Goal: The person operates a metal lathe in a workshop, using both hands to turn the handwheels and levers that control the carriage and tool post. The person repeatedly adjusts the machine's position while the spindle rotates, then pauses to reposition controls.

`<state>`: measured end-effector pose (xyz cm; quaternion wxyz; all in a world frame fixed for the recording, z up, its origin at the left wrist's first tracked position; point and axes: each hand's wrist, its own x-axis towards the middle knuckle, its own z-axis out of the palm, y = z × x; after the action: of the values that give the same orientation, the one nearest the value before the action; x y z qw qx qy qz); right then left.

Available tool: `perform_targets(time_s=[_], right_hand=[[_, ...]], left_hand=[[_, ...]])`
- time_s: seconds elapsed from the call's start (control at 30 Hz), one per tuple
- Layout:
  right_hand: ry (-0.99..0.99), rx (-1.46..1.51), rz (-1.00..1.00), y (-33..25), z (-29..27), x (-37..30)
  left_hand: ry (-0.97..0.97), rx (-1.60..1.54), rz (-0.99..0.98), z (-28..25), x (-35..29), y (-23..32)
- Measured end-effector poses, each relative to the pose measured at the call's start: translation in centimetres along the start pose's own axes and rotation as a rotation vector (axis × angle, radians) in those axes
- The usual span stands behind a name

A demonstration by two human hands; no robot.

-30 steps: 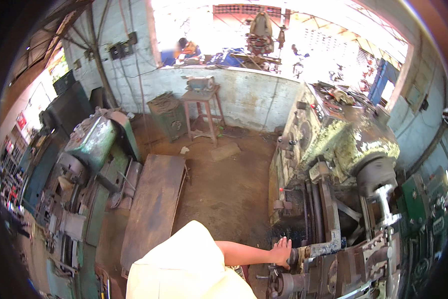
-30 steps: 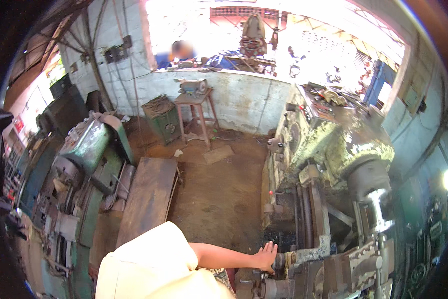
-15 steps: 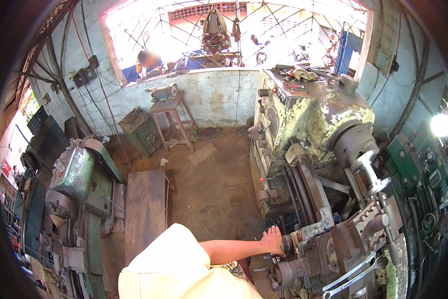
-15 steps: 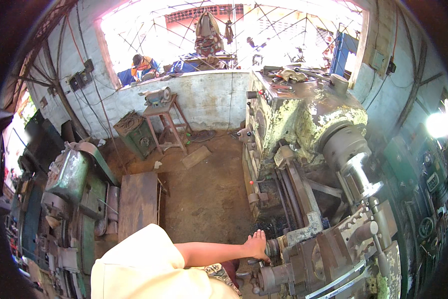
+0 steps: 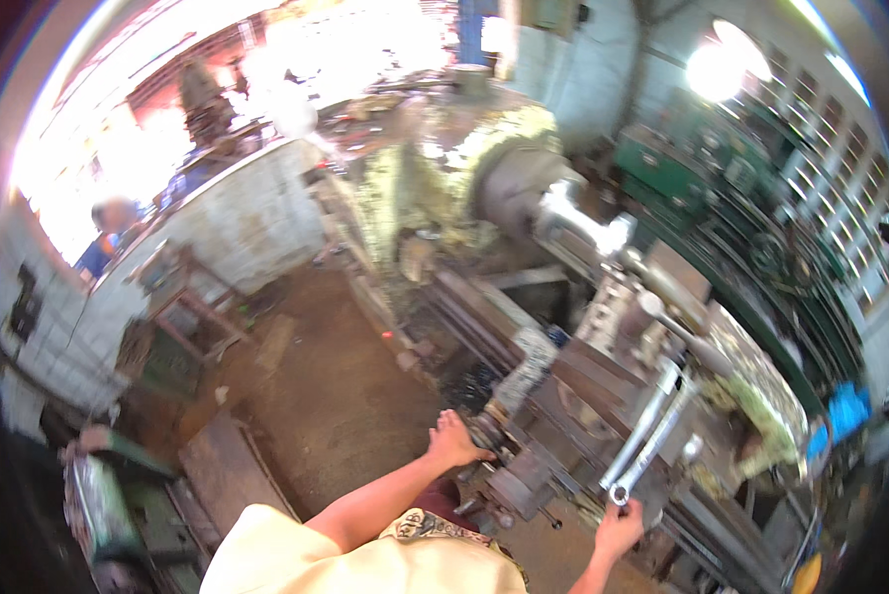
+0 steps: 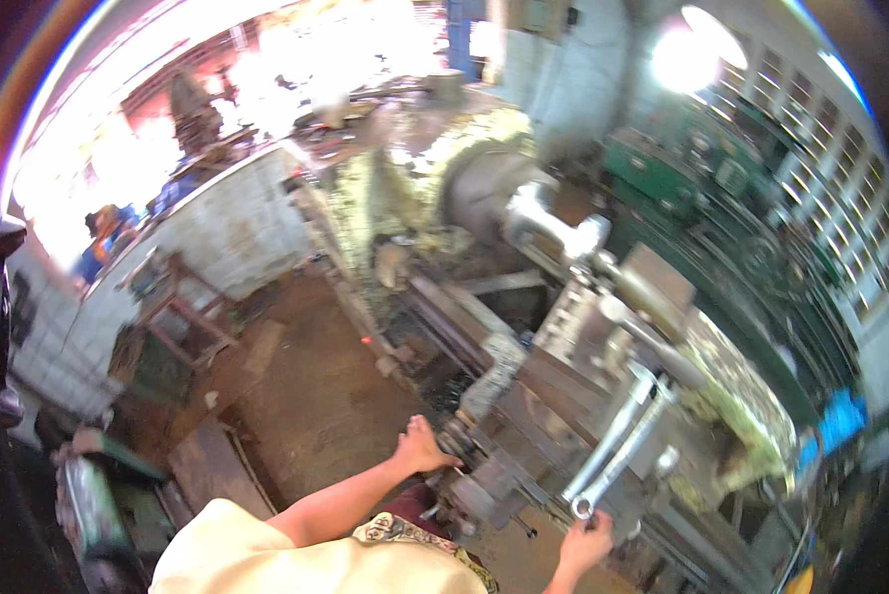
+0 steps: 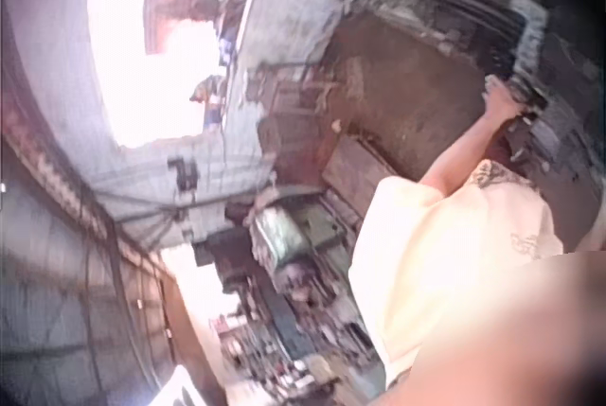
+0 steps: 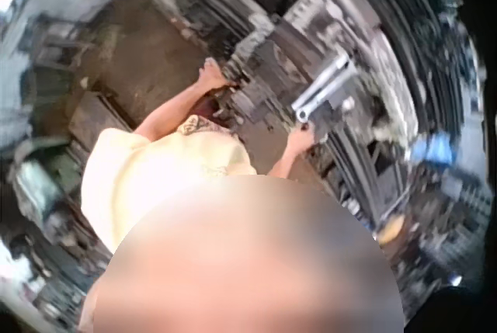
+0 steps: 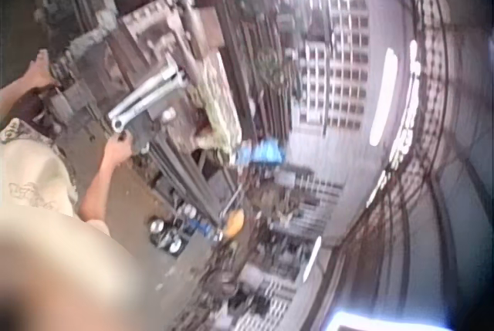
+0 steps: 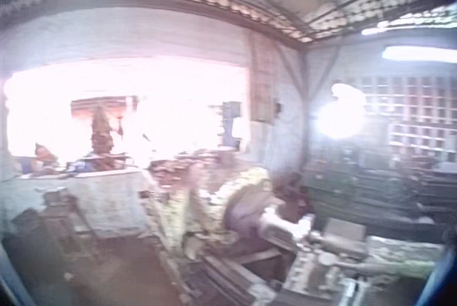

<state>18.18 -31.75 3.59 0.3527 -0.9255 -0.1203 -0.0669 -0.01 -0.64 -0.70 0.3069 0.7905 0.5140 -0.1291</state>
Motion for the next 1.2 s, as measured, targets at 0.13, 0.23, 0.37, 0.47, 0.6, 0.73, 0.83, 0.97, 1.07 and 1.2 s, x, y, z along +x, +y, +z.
perform_targets(time_s=[0.13, 0.23, 0.37, 0.47, 0.6, 0.73, 0.83, 0.97, 1.07, 1.2], right_hand=[[-0.034, 0.029, 0.102, -0.6, -0.4, -0.1], [-0.007, 0.061, 0.084, -1.4, -0.6, -0.1], [-0.016, 0.07, 0.091, -1.8, -0.8, -0.2], [-0.016, 0.074, 0.115, -1.9, -0.9, -0.2], [-0.012, 0.074, 0.115, -1.9, -1.0, -0.3], [-0.024, 0.082, 0.125, -1.7, -1.1, -0.1], [-0.016, 0.115, 0.172, -1.5, -1.2, 0.0], [0.006, 0.133, 0.208, -1.3, -1.0, 0.0], [0.01, 0.195, 0.248, -0.9, -0.7, 0.1], [0.044, 0.247, 0.23, -0.4, -0.3, 0.2]], left_hand=[[-0.05, -0.037, -0.013, -0.1, 0.4, -0.2], [-0.06, -0.054, -0.021, -0.1, 0.6, -0.3], [-0.056, -0.064, -0.028, 0.0, 0.6, -0.5], [-0.04, -0.088, -0.024, 0.0, 0.4, -0.6], [-0.032, -0.112, -0.025, -0.1, 0.3, -0.7], [-0.041, -0.11, -0.024, 0.1, 0.5, -1.0], [-0.048, -0.11, -0.014, 0.0, 0.8, -1.2], [-0.075, -0.138, 0.023, -0.6, 0.6, -1.0], [-0.085, -0.151, 0.016, -0.7, 0.7, -1.2], [-0.156, -0.424, 0.134, 1.0, 3.5, -5.9]])
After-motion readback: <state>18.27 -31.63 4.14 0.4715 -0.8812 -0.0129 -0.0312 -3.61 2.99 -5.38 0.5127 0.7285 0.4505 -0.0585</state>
